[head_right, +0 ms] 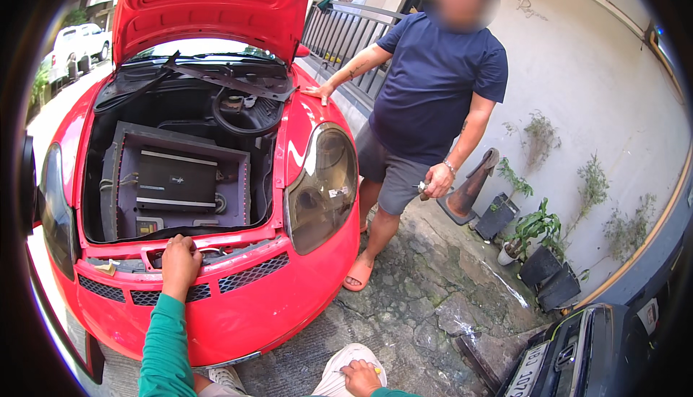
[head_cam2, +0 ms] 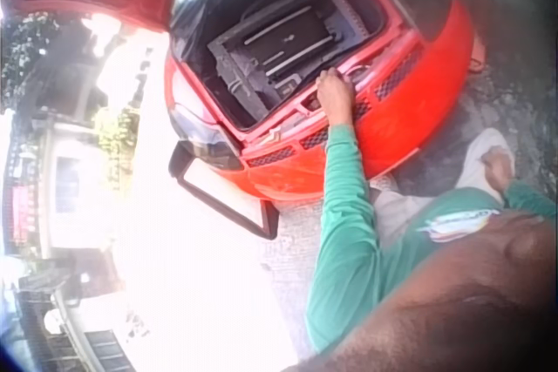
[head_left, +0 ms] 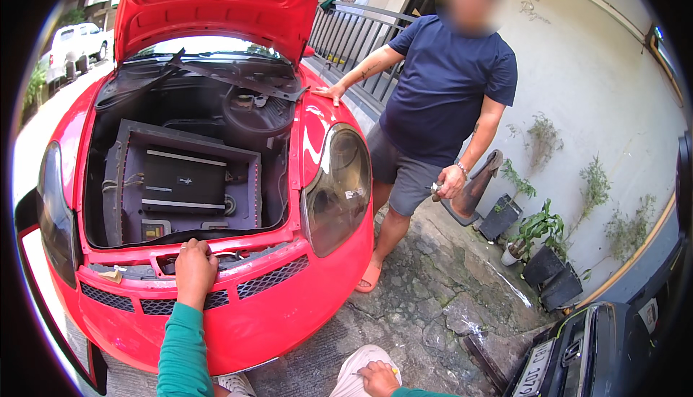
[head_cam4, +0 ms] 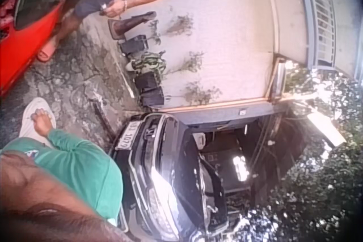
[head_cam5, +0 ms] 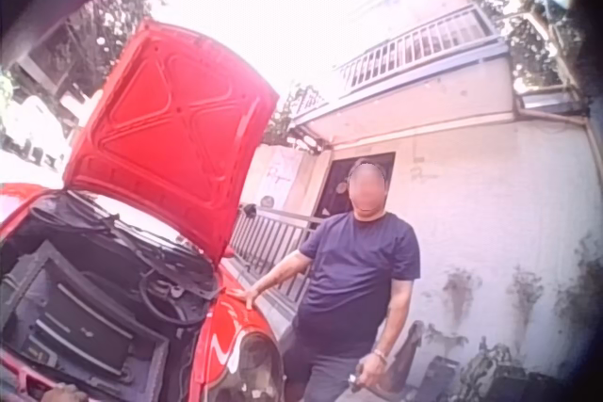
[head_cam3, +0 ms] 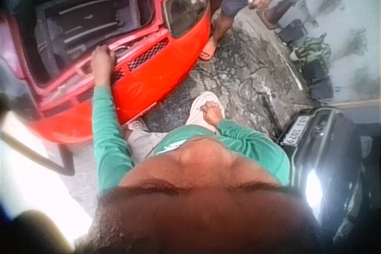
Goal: The person works on the front of a red car with the hood open, installing a strip of red LED lights along the edge of the hood. They use a screwdriver to secure the strip and connect wires to the car's electrical system. Another person assists by holding the hood and observing the process.
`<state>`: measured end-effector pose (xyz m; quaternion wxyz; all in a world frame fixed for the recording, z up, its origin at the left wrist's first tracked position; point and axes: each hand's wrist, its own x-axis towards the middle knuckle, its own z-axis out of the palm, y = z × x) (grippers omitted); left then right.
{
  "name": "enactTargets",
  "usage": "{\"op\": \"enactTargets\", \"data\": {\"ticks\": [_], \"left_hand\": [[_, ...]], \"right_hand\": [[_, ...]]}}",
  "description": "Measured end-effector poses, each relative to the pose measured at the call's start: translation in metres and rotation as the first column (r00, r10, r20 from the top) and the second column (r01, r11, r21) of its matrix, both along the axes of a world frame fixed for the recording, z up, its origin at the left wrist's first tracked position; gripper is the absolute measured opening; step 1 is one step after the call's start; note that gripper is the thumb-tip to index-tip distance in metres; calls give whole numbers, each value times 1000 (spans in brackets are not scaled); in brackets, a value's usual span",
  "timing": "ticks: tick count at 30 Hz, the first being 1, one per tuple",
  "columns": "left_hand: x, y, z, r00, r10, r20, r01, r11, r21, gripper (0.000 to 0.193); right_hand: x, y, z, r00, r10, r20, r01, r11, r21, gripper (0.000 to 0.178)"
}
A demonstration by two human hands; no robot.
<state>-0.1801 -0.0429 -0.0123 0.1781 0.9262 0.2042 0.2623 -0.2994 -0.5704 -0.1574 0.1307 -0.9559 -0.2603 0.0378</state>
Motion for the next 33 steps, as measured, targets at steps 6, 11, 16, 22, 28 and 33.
{"op": "enactTargets", "data": {"ticks": [6,11,16,22,28,33], "left_hand": [[-1,3,-3,1000,-8,13,8,1000,10,8],[0,2,-1,1000,-11,5,11,1000,1,8],[0,3,-2,1000,-12,-6,12,1000,2,8],[0,2,1,1000,-2,-21,2,1000,9,8],[0,2,1,1000,-8,-10,8,1000,-10,9],[3,4,-5,1000,-23,15,23,1000,-12,11]], "right_hand": [[1,3,2,1000,9,-3,-9,1000,-4,25],[0,1,-1,1000,-7,-11,7,1000,8,26],[0,2,3,998,-20,-55,20,1000,1,26],[0,2,3,998,-20,-61,18,999,-39,27],[0,2,1,1000,-8,-30,8,1000,-9,27],[0,1,1,1000,-5,-15,5,1000,-2,26]]}}
